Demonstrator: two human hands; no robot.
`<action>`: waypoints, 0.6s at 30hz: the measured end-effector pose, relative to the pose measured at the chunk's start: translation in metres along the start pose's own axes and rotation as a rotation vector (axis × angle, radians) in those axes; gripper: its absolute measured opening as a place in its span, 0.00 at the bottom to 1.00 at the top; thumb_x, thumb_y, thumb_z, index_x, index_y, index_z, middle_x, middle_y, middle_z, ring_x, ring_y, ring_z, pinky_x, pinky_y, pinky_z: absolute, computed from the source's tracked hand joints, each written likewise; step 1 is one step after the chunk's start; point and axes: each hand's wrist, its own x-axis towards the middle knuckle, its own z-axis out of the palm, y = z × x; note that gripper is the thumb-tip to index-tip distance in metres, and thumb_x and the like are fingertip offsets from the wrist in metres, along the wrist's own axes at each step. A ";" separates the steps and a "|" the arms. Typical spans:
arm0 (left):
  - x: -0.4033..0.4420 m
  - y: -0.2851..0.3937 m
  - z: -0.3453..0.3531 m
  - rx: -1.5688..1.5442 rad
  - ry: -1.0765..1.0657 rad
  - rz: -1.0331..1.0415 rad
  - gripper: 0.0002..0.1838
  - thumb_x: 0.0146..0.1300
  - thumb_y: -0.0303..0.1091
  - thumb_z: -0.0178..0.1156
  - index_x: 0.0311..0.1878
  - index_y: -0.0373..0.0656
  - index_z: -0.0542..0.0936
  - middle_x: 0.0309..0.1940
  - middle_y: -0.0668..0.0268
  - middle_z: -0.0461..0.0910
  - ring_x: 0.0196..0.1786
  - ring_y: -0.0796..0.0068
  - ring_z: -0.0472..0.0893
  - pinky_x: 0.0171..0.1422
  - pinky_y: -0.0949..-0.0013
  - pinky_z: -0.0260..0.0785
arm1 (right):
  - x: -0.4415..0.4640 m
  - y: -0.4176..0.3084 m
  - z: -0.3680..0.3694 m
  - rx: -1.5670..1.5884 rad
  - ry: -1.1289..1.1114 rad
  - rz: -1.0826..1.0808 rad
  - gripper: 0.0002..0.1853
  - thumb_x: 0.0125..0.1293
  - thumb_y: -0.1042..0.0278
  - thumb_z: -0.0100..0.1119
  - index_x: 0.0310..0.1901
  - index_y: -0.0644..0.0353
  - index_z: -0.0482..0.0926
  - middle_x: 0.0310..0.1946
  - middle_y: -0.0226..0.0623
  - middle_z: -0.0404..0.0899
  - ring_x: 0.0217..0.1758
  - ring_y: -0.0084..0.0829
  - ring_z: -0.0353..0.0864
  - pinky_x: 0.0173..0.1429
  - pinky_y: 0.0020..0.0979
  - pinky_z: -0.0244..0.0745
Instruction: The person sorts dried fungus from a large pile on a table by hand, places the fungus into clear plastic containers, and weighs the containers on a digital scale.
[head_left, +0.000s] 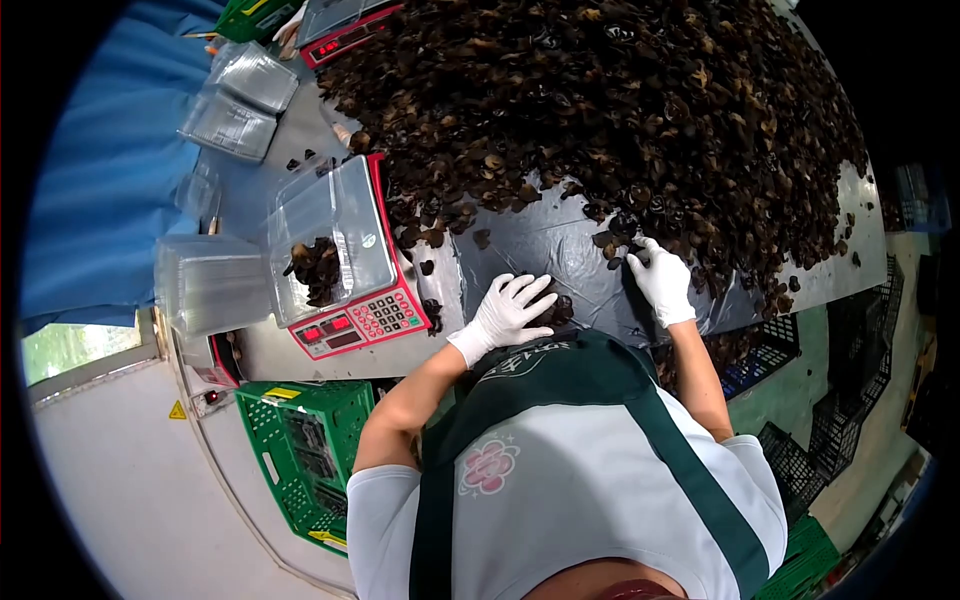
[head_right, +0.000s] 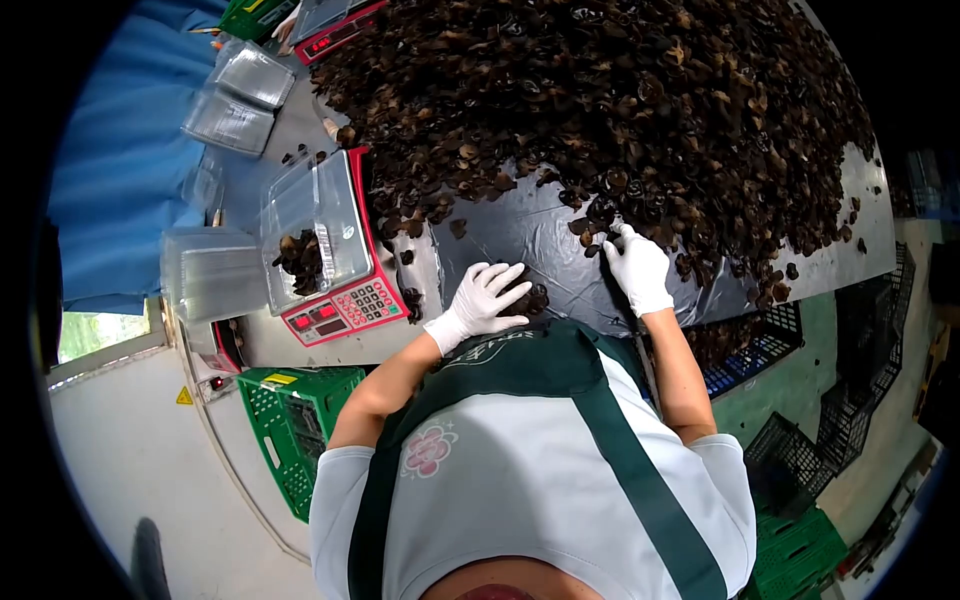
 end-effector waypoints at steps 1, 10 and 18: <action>0.000 -0.001 0.002 0.001 0.002 -0.001 0.30 0.48 0.56 0.67 0.52 0.50 0.80 0.59 0.62 0.74 0.54 0.62 0.74 0.58 0.56 0.63 | 0.000 0.000 0.000 0.000 0.001 -0.001 0.17 0.61 0.57 0.62 0.49 0.51 0.80 0.32 0.34 0.85 0.34 0.39 0.84 0.38 0.35 0.78; 0.039 -0.001 0.013 0.003 -0.006 -0.019 0.07 0.54 0.40 0.65 0.36 0.54 0.81 0.35 0.77 0.77 0.30 0.78 0.75 0.23 0.75 0.70 | 0.006 -0.008 -0.002 -0.037 0.048 0.021 0.17 0.60 0.54 0.63 0.49 0.52 0.80 0.30 0.37 0.85 0.32 0.40 0.84 0.36 0.35 0.77; 0.058 -0.009 0.015 -0.559 0.255 -0.391 0.07 0.52 0.29 0.66 0.36 0.45 0.82 0.32 0.66 0.80 0.33 0.72 0.81 0.39 0.74 0.74 | 0.014 -0.006 -0.001 -0.012 0.096 0.012 0.24 0.58 0.53 0.65 0.54 0.54 0.77 0.41 0.39 0.84 0.41 0.40 0.84 0.44 0.35 0.78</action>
